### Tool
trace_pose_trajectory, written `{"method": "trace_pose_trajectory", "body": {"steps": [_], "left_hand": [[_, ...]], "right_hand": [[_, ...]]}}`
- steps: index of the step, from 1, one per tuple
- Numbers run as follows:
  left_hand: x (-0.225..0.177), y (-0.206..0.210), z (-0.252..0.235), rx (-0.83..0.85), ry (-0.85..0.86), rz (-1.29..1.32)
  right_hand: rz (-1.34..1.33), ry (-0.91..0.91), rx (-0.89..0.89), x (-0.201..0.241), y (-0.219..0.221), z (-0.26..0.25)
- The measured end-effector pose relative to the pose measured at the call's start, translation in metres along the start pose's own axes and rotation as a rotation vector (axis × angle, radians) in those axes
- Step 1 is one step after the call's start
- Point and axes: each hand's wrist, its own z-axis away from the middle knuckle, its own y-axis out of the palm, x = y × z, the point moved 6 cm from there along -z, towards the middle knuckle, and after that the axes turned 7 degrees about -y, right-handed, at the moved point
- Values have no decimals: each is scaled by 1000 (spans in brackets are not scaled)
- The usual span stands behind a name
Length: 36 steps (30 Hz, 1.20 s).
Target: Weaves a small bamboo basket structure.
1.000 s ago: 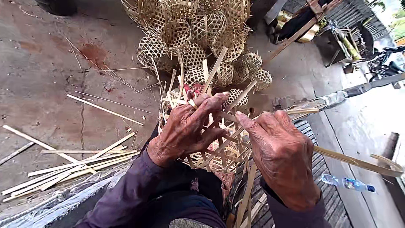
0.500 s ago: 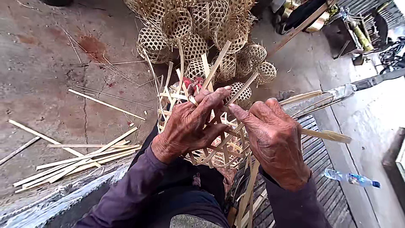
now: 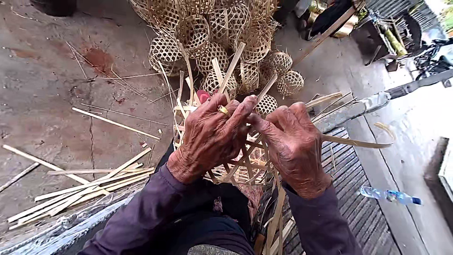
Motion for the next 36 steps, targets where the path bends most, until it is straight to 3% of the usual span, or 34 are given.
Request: {"method": "trace_pose_trajectory", "body": {"steps": [5, 9, 14, 31, 36], "left_hand": [[9, 0, -4, -39, -51, 14], [6, -7, 1, -79, -43, 72], [6, -16, 12, -172, -64, 148], [-15, -13, 18, -293, -93, 171], [-23, -12, 18, -289, -74, 193]], "right_hand": [[-59, 207, -307, 16, -8, 33], [-180, 420, -345, 16, 18, 44], [-256, 429, -432, 23, 27, 41], [-220, 642, -399, 18, 36, 42], [-160, 607, -431, 16, 33, 48]]}}
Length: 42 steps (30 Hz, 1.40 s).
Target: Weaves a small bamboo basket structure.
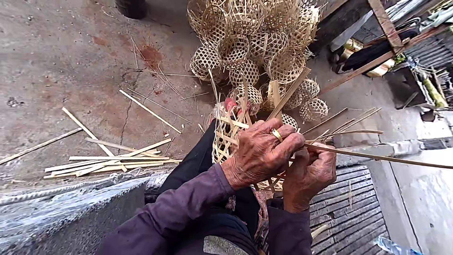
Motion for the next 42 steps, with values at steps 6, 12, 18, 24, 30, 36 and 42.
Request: {"method": "trace_pose_trajectory", "body": {"steps": [6, 12, 18, 24, 30, 36, 42], "left_hand": [[0, 2, 1, 37, 8, 18], [11, 17, 5, 242, -3, -102], [23, 25, 12, 309, -2, -239], [26, 23, 14, 347, -25, -274], [8, -3, -18, 446, -114, -356], [14, 0, -18, 329, -247, 126], [23, 6, 4, 162, -84, 117]], "right_hand": [[-96, 92, -53, -8, -7, 2], [-538, 323, -270, -24, -4, 3], [-230, 108, -16, -18, -10, 1], [281, -89, 211, 0, 9, -6], [174, -131, 128, 13, 13, -4], [-35, -63, 143, 7, 6, -3], [107, -97, 223, 13, 8, -5]]}}
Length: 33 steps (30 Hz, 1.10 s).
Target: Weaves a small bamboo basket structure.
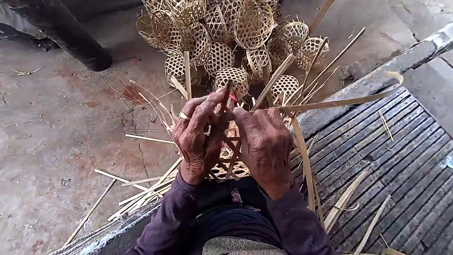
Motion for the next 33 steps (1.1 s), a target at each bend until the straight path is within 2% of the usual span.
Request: {"method": "trace_pose_trajectory", "body": {"steps": [2, 4, 7, 10, 13, 17, 20, 25, 33], "left_hand": [[-5, -2, 1, -11, 86, -131], [-19, 3, -5, 62, 143, -242], [-25, 17, -16, 267, 93, -422], [-23, 17, -19, 279, 23, -465], [-17, 9, -20, 233, -31, -322], [-16, -10, -22, 202, -63, -70], [-13, -16, -21, 187, -72, -64], [8, -10, -7, 79, -83, -99], [1, -16, -1, 3, -84, 33]], "right_hand": [[30, -45, 42, 4, 2, 1], [-19, -89, -2, 6, -4, 3], [-168, -64, -154, -1, -16, 14], [-346, 46, -256, -18, -26, 24], [-290, 113, -281, -28, -27, 25], [-285, 56, -353, -17, -39, 21], [-249, 58, -351, -12, -41, 20], [-125, 35, -190, -2, -21, 16], [-60, 69, -237, 1, -15, 12]]}}
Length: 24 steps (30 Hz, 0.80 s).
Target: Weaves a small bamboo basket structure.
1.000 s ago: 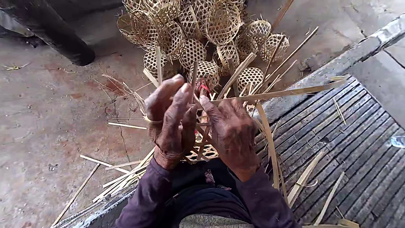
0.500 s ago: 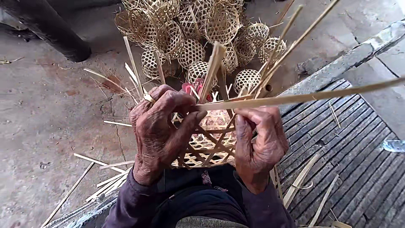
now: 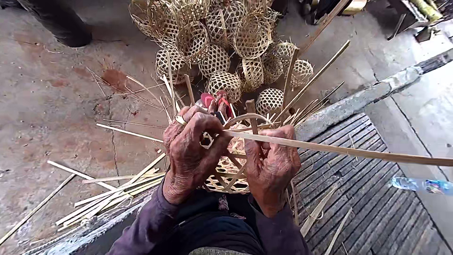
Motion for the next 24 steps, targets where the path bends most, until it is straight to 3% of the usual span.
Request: {"method": "trace_pose_trajectory", "body": {"steps": [8, 12, 15, 17, 20, 24], "left_hand": [[-4, 3, 2, -23, 43, 55], [-7, 6, 1, 17, 55, -35], [-11, 13, -2, 88, 64, -117], [-10, 19, -2, 119, 79, -156], [-9, 23, -2, 144, 83, -220], [-8, 21, -6, 145, 55, -237]], "right_hand": [[-83, 8, -24, -7, -3, -5], [-595, 333, -153, -27, -6, 0], [-821, 413, -323, -36, -9, 9], [-632, 229, -315, -30, -14, 12], [-337, -81, -107, -12, -18, 7], [-258, -45, -152, -32, -28, 18]]}}
